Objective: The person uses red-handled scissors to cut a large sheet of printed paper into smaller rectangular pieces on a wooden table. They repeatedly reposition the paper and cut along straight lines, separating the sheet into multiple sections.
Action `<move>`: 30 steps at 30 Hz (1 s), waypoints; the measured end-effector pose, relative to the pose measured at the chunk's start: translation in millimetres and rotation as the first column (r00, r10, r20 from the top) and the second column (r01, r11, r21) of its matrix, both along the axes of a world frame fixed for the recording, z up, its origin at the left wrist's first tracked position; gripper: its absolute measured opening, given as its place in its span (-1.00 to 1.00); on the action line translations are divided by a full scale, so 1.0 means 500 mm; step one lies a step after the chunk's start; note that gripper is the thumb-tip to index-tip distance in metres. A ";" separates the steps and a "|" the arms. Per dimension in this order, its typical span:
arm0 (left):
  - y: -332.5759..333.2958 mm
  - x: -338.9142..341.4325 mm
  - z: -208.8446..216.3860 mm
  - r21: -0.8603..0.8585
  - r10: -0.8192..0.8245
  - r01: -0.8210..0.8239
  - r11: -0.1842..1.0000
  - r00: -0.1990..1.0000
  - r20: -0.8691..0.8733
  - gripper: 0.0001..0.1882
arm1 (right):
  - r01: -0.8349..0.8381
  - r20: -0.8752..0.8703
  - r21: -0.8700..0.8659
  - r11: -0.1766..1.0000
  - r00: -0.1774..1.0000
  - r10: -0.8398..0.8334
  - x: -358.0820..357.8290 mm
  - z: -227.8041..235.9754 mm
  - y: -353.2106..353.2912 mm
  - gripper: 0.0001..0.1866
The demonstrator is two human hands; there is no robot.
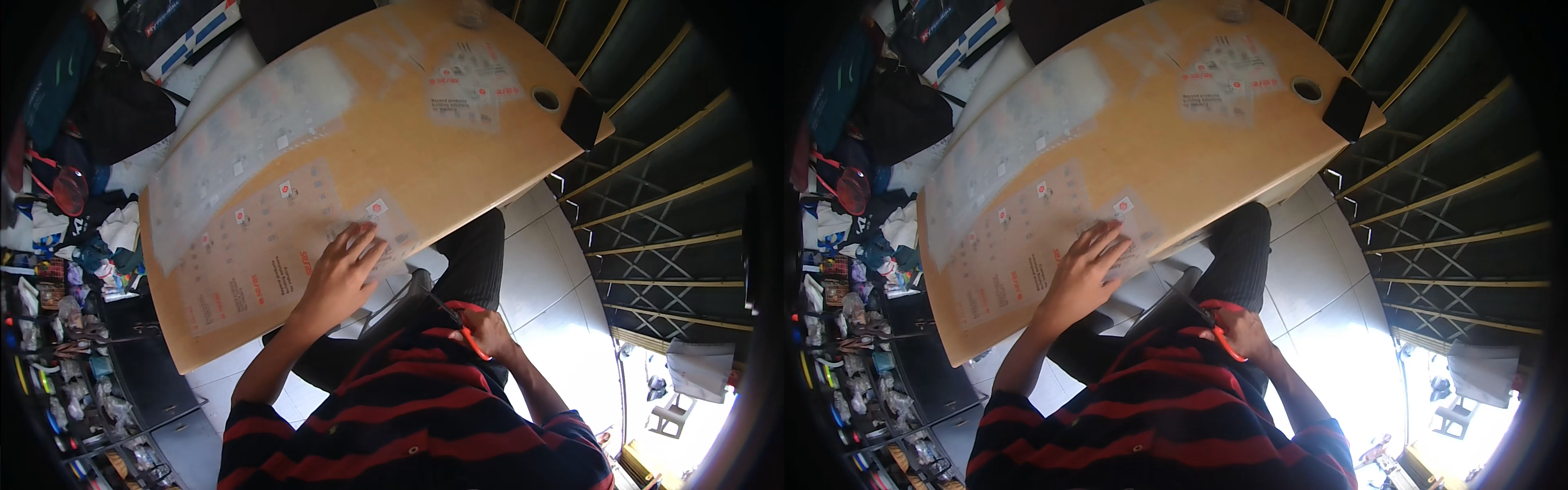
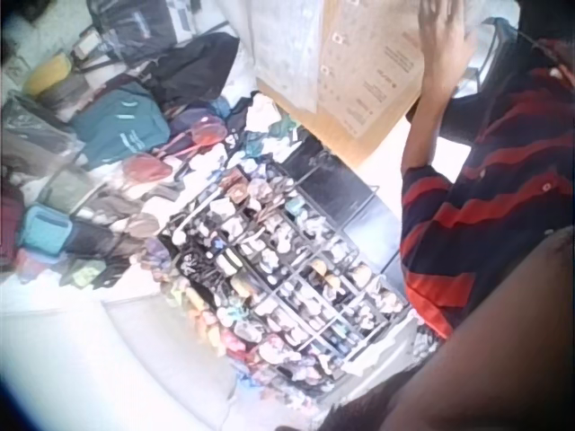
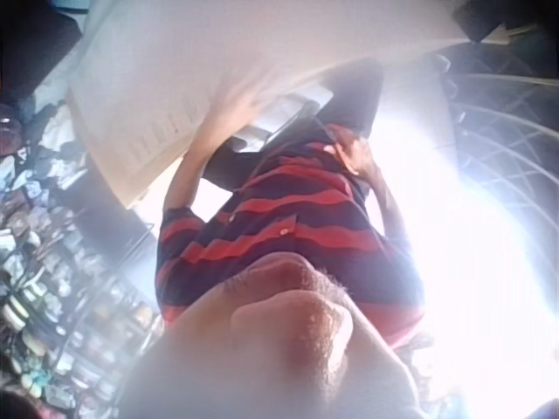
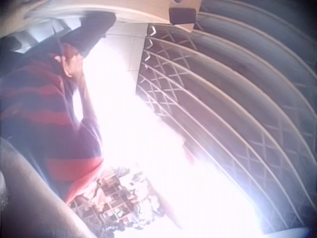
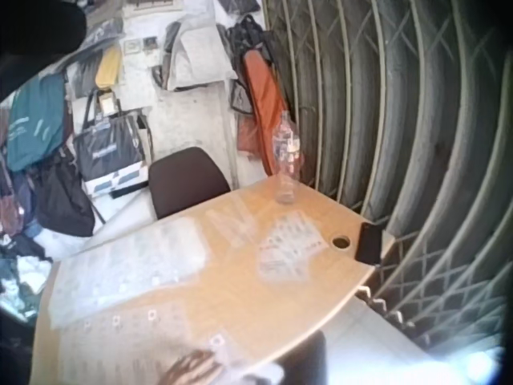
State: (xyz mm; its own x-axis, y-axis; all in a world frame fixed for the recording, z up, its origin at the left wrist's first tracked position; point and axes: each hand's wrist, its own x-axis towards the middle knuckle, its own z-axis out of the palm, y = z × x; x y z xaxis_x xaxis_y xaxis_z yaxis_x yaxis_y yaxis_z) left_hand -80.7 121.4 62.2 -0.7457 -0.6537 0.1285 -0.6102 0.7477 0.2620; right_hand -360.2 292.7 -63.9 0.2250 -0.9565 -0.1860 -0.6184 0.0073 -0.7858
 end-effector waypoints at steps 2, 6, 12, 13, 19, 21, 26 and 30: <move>0.000 0.009 -0.002 0.053 0.022 -0.018 0.998 0.997 -0.079 -0.55 | 0.003 0.009 -0.004 1.000 1.000 -0.003 0.001 -0.017 0.000 -0.35; -0.038 -0.015 0.066 -0.019 0.144 -0.151 0.988 0.968 -0.204 -0.63 | 0.008 0.041 -0.077 0.997 0.999 -0.004 0.015 -0.038 -0.018 -0.38; -0.216 -0.195 0.138 -0.460 -0.047 -0.210 0.863 0.872 -0.487 -0.53 | -0.048 -0.048 -0.020 0.999 0.998 0.047 0.007 -0.083 -0.018 -0.32; -0.250 -0.238 0.135 -0.526 -0.127 -0.174 0.833 0.864 -0.487 -0.51 | -0.041 -0.049 -0.018 0.999 0.998 0.040 0.009 -0.084 -0.018 -0.33; -0.393 -0.464 -0.013 -0.514 -0.220 0.071 0.855 0.947 -0.236 -0.52 | 0.039 -0.098 0.009 0.999 0.994 -0.038 0.019 -0.062 -0.016 -0.35; -0.406 -0.484 -0.067 -0.359 -0.086 0.033 0.933 0.987 -0.134 -0.54 | 0.031 -0.096 0.018 0.999 0.995 -0.029 0.023 -0.077 -0.016 -0.35; -0.369 -0.449 -0.094 -0.337 -0.061 -0.009 0.942 0.979 -0.197 -0.39 | 0.072 -0.086 0.059 0.996 0.994 -0.067 0.018 -0.067 -0.014 -0.38; -0.259 -0.320 -0.063 -0.057 0.047 -0.065 0.996 0.960 -0.274 -0.39 | 0.064 0.014 0.098 0.993 0.998 -0.065 0.006 -0.054 -0.017 -0.40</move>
